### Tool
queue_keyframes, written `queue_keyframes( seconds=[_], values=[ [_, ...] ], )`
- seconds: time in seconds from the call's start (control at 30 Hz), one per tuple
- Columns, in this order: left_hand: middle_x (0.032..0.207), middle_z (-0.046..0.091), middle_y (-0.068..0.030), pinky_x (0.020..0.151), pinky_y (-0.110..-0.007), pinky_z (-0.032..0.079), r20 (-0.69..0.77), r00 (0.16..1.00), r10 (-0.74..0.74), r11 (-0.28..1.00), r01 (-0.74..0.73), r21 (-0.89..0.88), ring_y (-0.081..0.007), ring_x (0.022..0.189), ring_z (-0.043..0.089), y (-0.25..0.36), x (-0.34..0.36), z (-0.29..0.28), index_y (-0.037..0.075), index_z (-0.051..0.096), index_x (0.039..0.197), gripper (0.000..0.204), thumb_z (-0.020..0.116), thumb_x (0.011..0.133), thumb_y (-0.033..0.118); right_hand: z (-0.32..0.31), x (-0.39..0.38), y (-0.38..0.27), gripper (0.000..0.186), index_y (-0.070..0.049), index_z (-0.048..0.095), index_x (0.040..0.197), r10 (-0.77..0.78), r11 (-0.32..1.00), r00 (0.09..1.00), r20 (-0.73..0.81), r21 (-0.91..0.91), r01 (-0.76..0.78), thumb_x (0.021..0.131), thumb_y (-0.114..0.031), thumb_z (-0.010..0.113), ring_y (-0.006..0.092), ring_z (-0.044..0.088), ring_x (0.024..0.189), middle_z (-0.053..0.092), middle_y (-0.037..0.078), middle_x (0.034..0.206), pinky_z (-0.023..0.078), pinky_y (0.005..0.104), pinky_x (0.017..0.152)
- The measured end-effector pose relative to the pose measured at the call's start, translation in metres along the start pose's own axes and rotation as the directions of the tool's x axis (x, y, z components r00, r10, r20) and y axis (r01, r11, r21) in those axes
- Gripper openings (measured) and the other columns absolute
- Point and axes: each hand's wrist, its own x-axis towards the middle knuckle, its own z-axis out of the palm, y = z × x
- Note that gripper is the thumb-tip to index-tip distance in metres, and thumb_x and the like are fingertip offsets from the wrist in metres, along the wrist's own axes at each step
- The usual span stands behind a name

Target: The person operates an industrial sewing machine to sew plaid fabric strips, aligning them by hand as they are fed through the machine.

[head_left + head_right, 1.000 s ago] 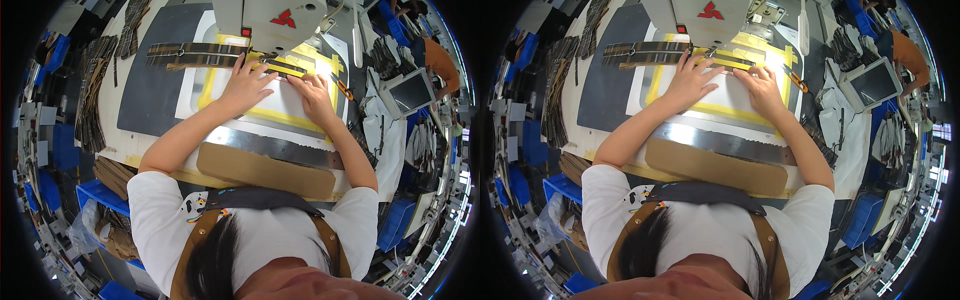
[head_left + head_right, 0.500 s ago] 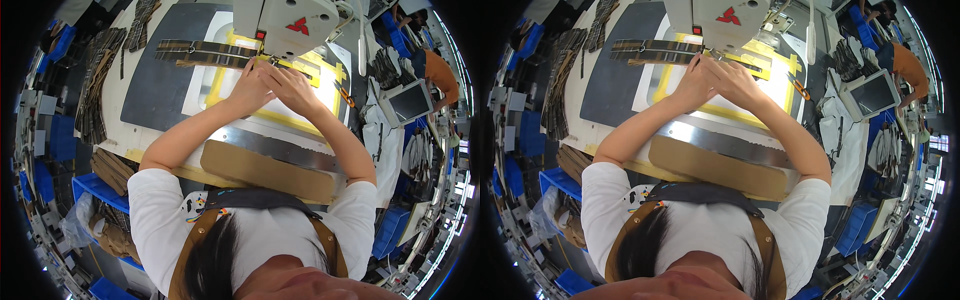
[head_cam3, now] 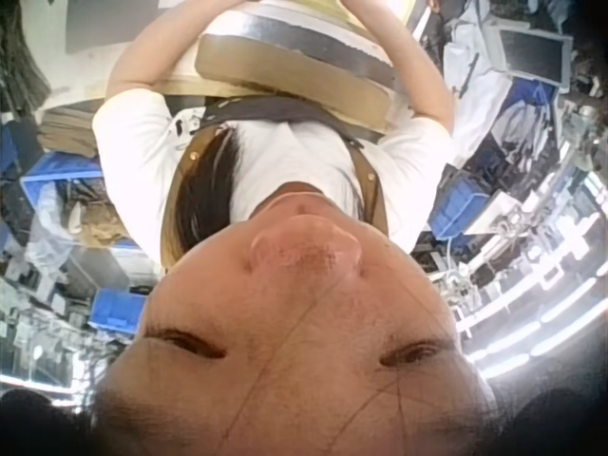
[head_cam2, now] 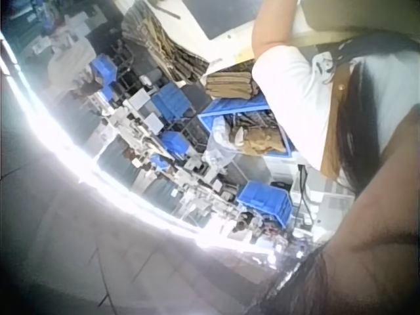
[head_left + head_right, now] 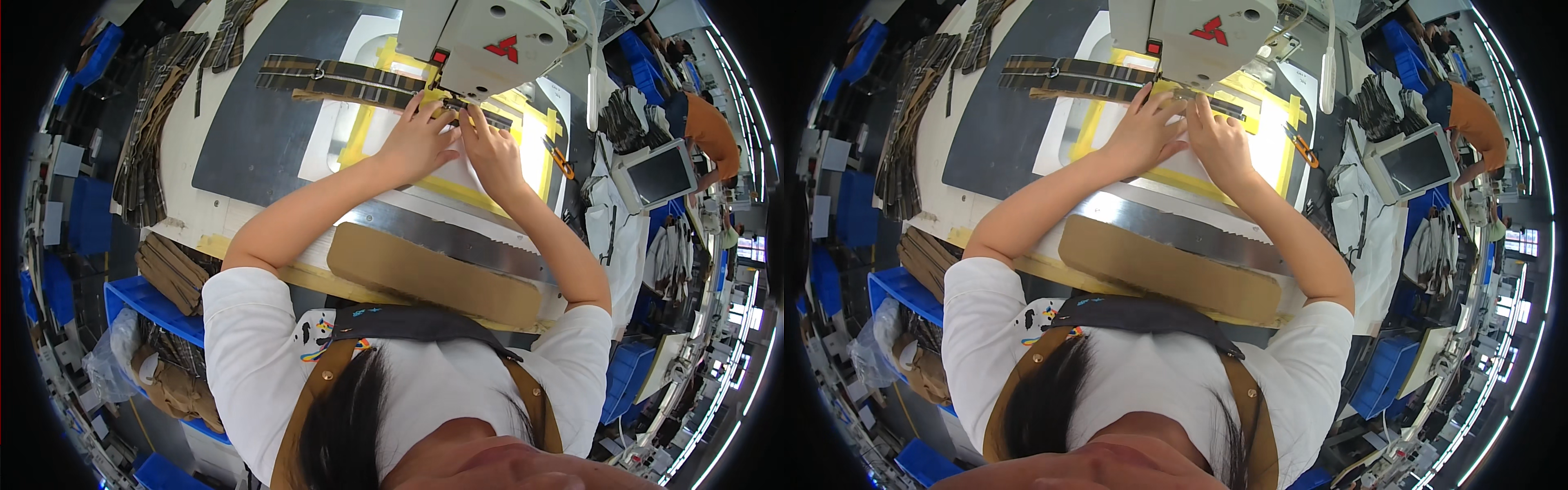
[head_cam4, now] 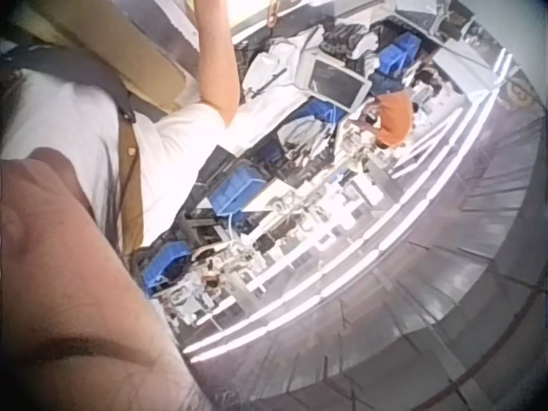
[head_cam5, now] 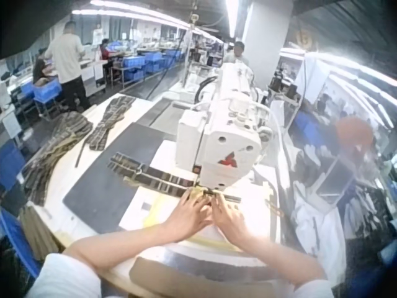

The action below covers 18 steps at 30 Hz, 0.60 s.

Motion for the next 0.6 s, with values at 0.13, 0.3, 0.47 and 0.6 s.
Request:
queue_keyframes(
  seconds=[0.13,0.3,0.47,0.6],
  values=[
    [0.146,0.056,-0.0102,0.127,-0.061,0.025,0.032,0.999,-0.008,1.0,0.007,0.009,-0.0343,0.145,0.042,0.0,0.001,-0.001,0.015,0.068,0.132,0.043,0.068,0.099,0.042,0.009,-0.005,0.005,0.059,-0.008,0.064,0.143,0.073,0.989,0.991,-0.113,0.138,-0.057,0.084,-0.01,0.07,0.0159,0.069,0.076,0.063,0.008,0.132,0.054,0.0308,0.068],
    [0.145,0.056,-0.0097,0.127,-0.06,0.025,0.075,0.997,-0.019,1.0,0.018,0.009,-0.0341,0.144,0.043,0.0,0.002,0.001,0.016,0.067,0.135,0.045,0.067,0.1,0.043,0.021,-0.008,0.011,0.06,-0.011,0.063,0.145,0.086,0.97,0.987,-0.137,0.237,-0.051,0.084,-0.01,0.069,0.0177,0.069,0.077,0.065,0.007,0.115,0.054,0.0332,0.07],
    [0.143,0.056,-0.0077,0.125,-0.06,0.027,0.036,0.999,-0.012,0.999,0.01,0.042,-0.0332,0.144,0.043,0.0,0.001,0.002,0.019,0.066,0.138,0.046,0.068,0.099,0.043,0.024,-0.007,0.021,0.06,-0.009,0.061,0.145,0.002,0.967,0.992,-0.124,0.254,0.03,0.085,-0.013,0.066,0.017,0.067,0.077,0.061,0.006,0.096,0.053,0.0345,0.076],
    [0.144,0.056,-0.0064,0.125,-0.06,0.026,0.02,1.0,0.004,0.999,-0.005,0.054,-0.0313,0.144,0.043,-0.001,0.0,0.003,0.02,0.066,0.139,0.047,0.069,0.098,0.043,0.02,-0.006,0.035,0.058,-0.012,0.062,0.146,-0.044,0.947,0.998,-0.04,0.316,0.054,0.088,-0.011,0.066,0.0222,0.066,0.088,0.06,0.007,0.098,0.051,0.0383,0.083]
  ],
)
